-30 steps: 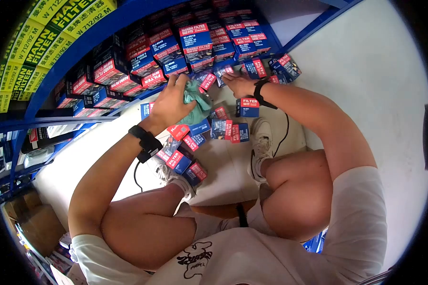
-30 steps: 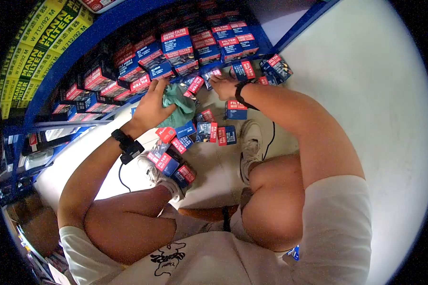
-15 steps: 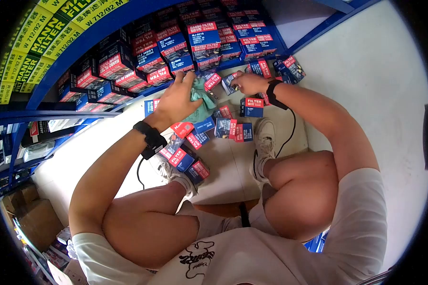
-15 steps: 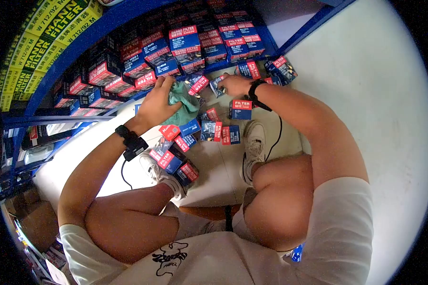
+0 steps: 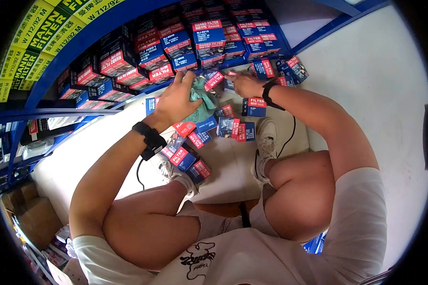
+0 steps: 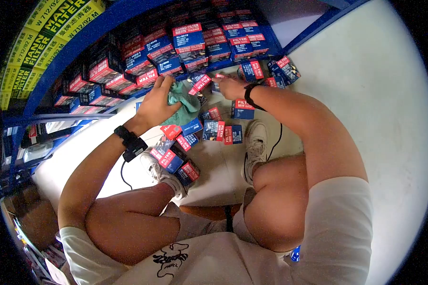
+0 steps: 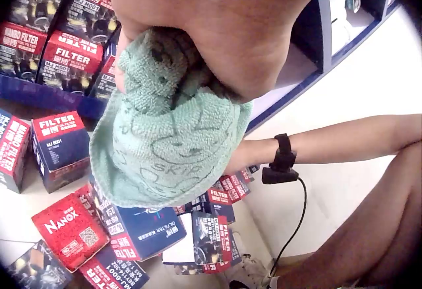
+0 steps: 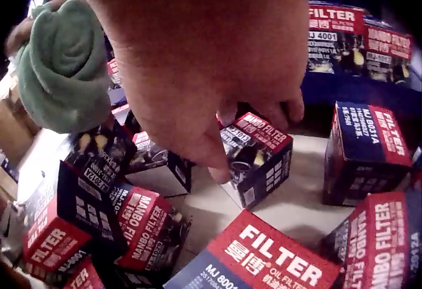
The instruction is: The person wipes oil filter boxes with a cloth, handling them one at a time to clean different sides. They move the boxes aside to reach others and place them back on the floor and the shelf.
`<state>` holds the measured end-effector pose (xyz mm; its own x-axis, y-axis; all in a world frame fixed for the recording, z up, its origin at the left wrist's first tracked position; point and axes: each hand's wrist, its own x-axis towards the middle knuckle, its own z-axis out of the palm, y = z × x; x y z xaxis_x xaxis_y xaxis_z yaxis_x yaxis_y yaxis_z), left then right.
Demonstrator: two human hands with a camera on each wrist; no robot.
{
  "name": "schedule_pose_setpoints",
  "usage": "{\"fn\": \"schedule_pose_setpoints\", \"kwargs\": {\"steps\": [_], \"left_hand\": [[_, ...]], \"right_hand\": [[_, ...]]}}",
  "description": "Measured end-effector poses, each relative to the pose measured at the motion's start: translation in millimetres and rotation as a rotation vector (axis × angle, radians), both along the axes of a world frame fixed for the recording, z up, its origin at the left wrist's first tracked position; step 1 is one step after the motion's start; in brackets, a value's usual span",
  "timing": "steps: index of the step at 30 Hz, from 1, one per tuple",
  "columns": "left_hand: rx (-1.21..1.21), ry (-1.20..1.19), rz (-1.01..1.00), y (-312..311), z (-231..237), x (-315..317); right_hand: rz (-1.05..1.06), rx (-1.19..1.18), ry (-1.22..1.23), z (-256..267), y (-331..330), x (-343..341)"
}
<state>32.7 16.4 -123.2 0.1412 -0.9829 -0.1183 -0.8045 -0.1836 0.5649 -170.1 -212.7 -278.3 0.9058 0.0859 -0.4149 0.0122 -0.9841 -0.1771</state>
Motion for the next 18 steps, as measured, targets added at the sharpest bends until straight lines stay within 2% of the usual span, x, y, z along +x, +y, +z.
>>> {"fn": "schedule_pose_setpoints", "kwargs": {"steps": [1,3,4,6,7,9,13,16,18], "left_hand": [[0.0,0.001,0.001,0.3,1.1,0.1],[0.02,0.004,0.011,0.6,2.5,0.3],[0.02,0.005,0.011,0.8,2.8,0.3],[0.019,0.012,0.011,0.9,3.6,0.4],[0.019,0.011,0.012,1.0,3.9,0.5],[0.025,0.019,0.02,1.2,3.3,0.6],[-0.008,0.046,-0.001,3.0,-1.2,1.5],[0.087,0.101,-0.105,6.2,-4.8,0.3],[0.077,0.163,-0.16,8.9,-11.1,-2.5]], "right_hand": [[0.001,0.0,0.001,8.8,2.0,1.1],[-0.38,0.108,-0.104,19.1,4.0,3.4],[-0.379,0.108,-0.103,19.2,6.4,4.9],[-0.58,0.018,-0.171,21.7,12.4,8.9],[-0.579,0.018,-0.173,24.6,14.8,11.2],[-0.647,-0.066,0.103,29.8,18.1,14.5],[-0.58,-0.105,0.121,26.3,20.8,14.3],[-0.58,-0.129,0.115,12.6,17.5,17.0],[-0.484,-0.208,0.115,11.7,17.8,18.9]]}}
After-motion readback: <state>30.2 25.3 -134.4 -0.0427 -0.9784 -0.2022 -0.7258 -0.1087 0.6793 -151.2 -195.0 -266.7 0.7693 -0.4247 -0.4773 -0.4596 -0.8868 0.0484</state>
